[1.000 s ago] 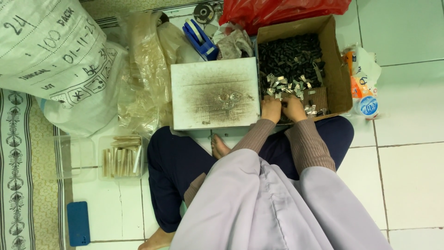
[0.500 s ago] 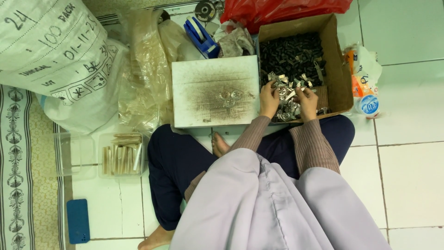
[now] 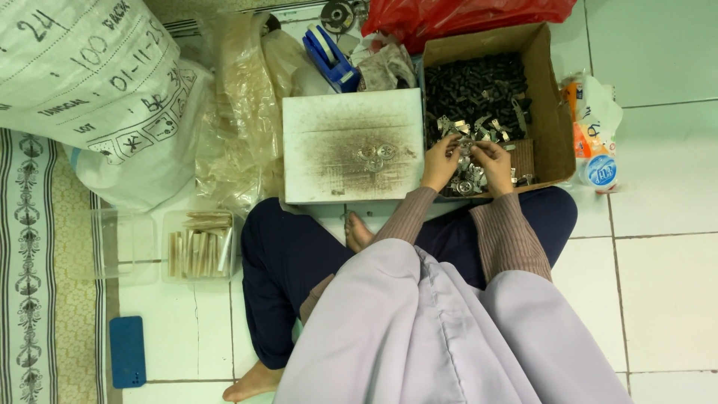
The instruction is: The person places metal hinges and small black parts into clear plastic bags by hand while sitting on the floor.
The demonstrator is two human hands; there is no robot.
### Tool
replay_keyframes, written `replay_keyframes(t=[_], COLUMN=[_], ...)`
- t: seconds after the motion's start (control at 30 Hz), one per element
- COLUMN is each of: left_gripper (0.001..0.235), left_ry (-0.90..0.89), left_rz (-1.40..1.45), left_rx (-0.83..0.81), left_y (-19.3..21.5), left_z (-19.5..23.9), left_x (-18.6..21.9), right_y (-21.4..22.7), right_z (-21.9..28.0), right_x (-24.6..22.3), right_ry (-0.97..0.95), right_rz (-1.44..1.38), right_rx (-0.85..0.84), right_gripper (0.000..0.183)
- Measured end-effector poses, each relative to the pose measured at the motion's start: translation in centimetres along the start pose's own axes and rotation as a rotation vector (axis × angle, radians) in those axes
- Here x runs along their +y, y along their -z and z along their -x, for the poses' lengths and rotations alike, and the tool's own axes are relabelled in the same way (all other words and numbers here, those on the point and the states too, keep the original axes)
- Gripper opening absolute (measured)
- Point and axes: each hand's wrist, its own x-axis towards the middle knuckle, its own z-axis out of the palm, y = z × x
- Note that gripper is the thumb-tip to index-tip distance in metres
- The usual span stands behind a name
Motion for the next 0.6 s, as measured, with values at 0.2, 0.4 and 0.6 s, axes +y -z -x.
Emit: replay_keyframes(t=[0.2,0.4,0.6], left_gripper=[0.035,0.028,0.027], left_ry=[-0.073,-0.147,-0.182], left_rz=[-0.098,-0.078,-0.155], left_rx=[-0.030,-0.022,0.000], left_y=[0.4,0.7,0.9], left_z=[0.8,0.6,1.9], left_x=[1.0,0.0,1.7], right_y=[0.3,-0.3,0.0], right_z=[-0.1,0.1,-0.5], right_x=[0.0,-0.9,0.0], right_ry=[-0.025,-0.036,0.026], right_rz=[-0.082,-0.047,0.098], right_rx=[-0.017,-0.017,-0.082], right_gripper=[0.023,0.017,0.024])
